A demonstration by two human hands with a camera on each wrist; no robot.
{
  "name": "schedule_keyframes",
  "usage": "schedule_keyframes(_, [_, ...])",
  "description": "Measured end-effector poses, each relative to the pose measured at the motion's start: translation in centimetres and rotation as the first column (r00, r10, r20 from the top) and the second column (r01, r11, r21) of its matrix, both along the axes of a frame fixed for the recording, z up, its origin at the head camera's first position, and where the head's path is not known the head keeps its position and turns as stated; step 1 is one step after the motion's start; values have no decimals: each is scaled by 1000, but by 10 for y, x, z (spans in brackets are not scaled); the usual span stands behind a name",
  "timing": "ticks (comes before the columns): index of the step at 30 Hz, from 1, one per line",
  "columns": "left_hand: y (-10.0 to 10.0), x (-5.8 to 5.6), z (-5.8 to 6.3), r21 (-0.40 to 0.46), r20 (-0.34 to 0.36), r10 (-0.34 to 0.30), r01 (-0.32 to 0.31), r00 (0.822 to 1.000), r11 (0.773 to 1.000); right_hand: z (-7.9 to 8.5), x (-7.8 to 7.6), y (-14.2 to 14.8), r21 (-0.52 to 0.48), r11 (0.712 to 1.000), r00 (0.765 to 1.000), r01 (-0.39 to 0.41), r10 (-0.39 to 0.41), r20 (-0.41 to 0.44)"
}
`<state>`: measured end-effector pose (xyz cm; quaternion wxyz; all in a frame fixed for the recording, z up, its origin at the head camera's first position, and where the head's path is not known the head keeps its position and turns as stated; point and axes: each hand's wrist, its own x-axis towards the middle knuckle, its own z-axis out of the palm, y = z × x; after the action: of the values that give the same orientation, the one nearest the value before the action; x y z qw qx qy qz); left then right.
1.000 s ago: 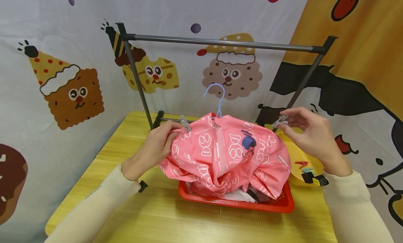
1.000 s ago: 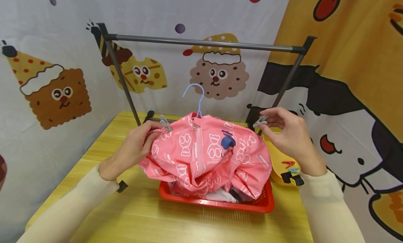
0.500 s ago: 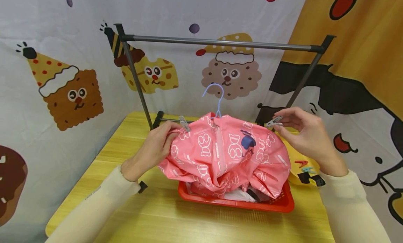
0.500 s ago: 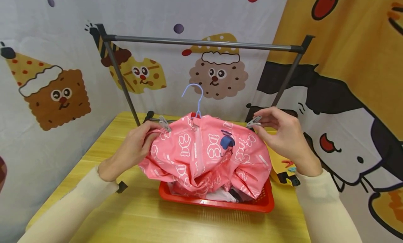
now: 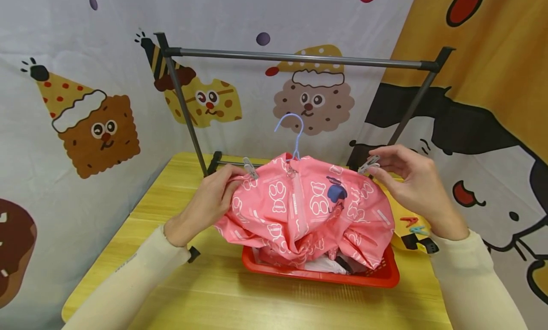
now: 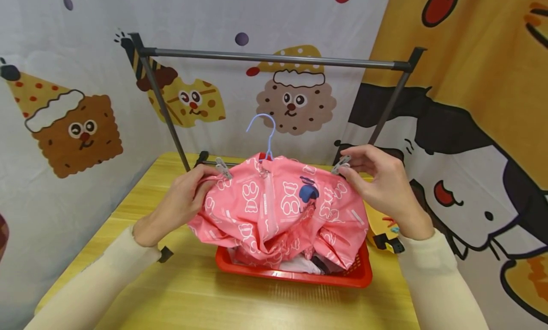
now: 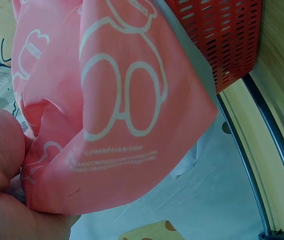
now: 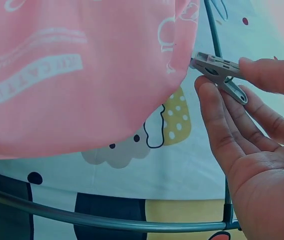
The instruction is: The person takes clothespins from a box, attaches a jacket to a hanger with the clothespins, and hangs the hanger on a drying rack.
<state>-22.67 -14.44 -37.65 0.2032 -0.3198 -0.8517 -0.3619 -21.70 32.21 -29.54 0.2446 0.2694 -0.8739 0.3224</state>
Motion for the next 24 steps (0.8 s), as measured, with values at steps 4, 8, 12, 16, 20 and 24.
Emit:
schedule_keyframes(4, [0,0,0,1,2,0,0,1000,1000,0,1,-2,-18,1000,1000,-23,23,9])
schedule_keyframes(8, [-1,-1,0,0,-11,-3,3,1000,1000,1,1,-3,-28,998,998,-55,56,8])
schedule_keyframes(12, [-1,-2,0,-3,-21,-5,5,1000,1000,2,1,-6,-44,997,998,-68,68,11])
schedule_keyframes(16, [-2,-2,0,-4,-9,-8,8,1000,1000,4,1,-11,-59,997,998,-51,52,21])
schedule_keyframes(20, [-2,-2,0,-3,-8,-13,13,1000,1000,4,-1,-15,-63,997,999,-42,43,16])
schedule_keyframes(24, [-2,-2,-1,-1,-31,-17,17,999,1000,3,-6,-19,-64,996,998,-58,58,6])
